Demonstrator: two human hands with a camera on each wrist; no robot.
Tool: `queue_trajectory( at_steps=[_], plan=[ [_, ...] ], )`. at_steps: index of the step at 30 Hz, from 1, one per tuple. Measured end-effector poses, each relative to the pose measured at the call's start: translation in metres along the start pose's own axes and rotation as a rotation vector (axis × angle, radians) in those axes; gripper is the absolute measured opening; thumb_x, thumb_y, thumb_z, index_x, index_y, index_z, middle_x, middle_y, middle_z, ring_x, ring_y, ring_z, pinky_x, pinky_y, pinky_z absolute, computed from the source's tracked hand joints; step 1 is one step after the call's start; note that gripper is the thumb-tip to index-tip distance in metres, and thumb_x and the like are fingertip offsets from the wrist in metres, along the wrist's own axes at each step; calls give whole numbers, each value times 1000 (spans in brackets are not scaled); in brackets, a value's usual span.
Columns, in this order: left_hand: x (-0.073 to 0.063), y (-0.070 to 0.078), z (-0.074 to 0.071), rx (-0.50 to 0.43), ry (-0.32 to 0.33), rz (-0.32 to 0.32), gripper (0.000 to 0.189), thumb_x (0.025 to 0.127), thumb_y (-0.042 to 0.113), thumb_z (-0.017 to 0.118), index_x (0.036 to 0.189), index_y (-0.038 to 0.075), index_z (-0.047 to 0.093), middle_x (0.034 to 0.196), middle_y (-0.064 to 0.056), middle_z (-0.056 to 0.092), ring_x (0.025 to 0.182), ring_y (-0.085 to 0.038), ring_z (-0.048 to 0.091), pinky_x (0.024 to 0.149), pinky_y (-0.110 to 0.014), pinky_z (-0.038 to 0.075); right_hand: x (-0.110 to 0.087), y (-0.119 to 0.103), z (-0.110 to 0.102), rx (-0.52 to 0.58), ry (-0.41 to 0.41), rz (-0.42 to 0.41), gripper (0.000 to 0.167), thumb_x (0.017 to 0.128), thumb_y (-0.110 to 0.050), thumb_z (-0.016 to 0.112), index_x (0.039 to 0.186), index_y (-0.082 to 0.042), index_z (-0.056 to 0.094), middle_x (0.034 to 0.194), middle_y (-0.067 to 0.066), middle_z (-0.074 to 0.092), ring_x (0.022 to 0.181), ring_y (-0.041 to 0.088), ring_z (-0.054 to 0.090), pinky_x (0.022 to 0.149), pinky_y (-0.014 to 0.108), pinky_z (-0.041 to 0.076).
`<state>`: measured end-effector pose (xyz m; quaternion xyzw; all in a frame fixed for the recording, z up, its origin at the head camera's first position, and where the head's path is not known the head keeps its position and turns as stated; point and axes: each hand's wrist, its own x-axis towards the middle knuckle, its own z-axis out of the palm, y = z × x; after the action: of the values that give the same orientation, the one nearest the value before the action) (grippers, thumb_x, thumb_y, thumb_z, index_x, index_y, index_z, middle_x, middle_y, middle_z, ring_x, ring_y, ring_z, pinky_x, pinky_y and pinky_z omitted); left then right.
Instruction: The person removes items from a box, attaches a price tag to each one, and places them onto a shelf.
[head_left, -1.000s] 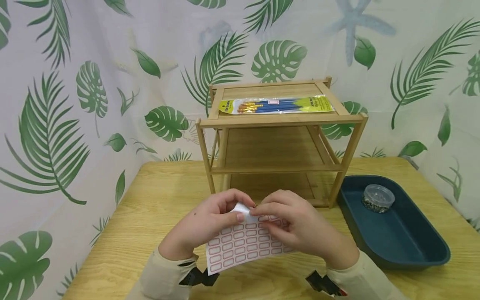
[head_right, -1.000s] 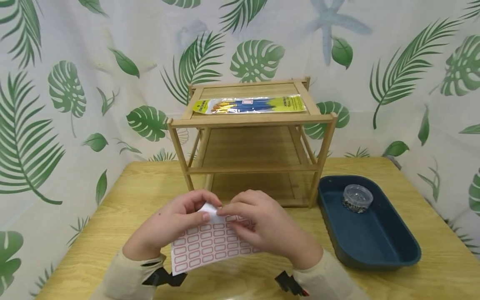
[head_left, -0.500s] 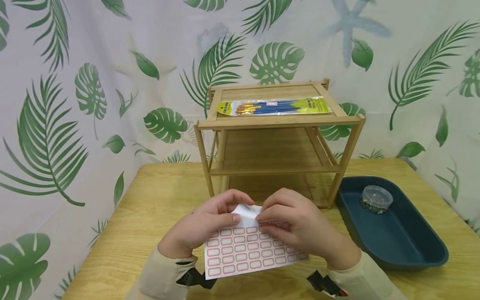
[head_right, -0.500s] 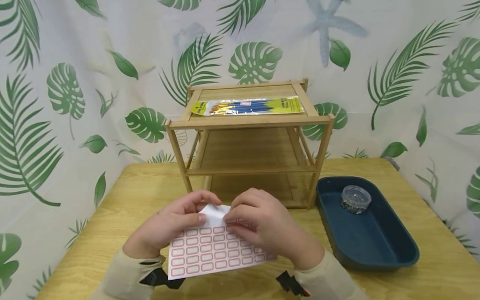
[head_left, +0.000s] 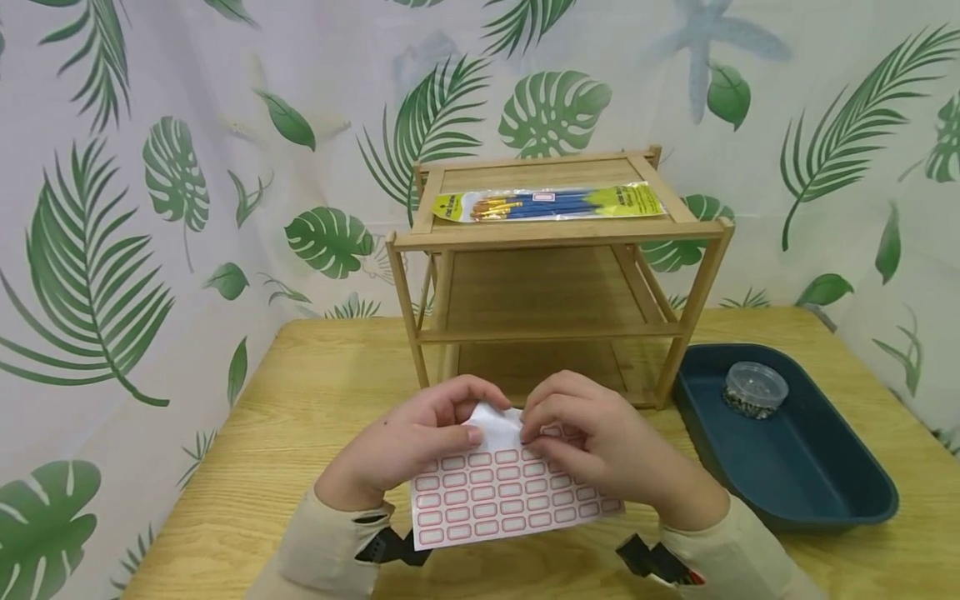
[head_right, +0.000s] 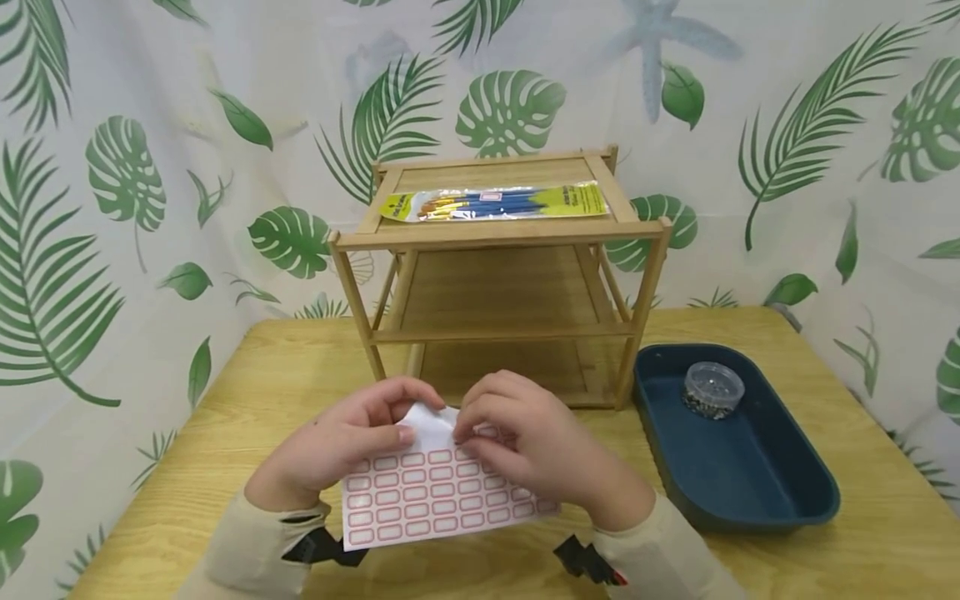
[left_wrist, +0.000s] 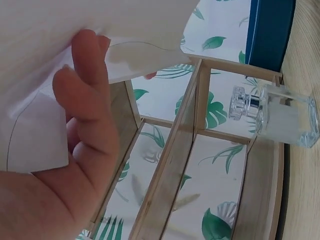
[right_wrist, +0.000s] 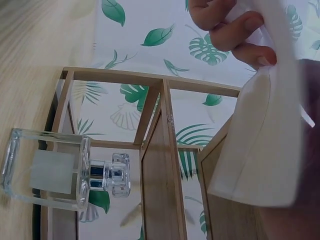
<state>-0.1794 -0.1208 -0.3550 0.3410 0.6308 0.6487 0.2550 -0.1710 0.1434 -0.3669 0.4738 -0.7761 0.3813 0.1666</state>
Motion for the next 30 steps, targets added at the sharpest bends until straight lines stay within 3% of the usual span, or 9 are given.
queue_trajectory(
  at_steps=[7,11,20,30],
  plan=[
    [1,1,-1,79,12,7,39,103,2,50,141,0,43,115,-22,65,85,-26,71,67,-34,60,1,0,0,-4,-6,12,28,87,3,74,99,-22,68,113,-7,62,103,11,56,81,26,51],
    [0,2,-2,89,25,-12,42,104,3,49,145,3,43,116,-21,66,87,-28,70,69,-34,60,0,0,-1,28,-5,30,30,88,5,72,101,-22,67,112,-7,63,100,11,55,76,26,50],
    [0,2,-3,108,38,-28,42,104,3,50,145,6,46,115,-19,66,87,-27,70,69,-32,59,0,2,-2,112,-4,64,33,90,8,68,103,-22,66,108,-8,64,100,12,58,84,30,52],
    [0,3,-4,111,41,-50,43,103,3,50,146,8,47,116,-19,67,90,-28,70,71,-33,60,0,-1,-4,116,31,116,31,91,7,68,102,-22,66,104,-8,63,93,13,58,75,29,53]
  ],
)
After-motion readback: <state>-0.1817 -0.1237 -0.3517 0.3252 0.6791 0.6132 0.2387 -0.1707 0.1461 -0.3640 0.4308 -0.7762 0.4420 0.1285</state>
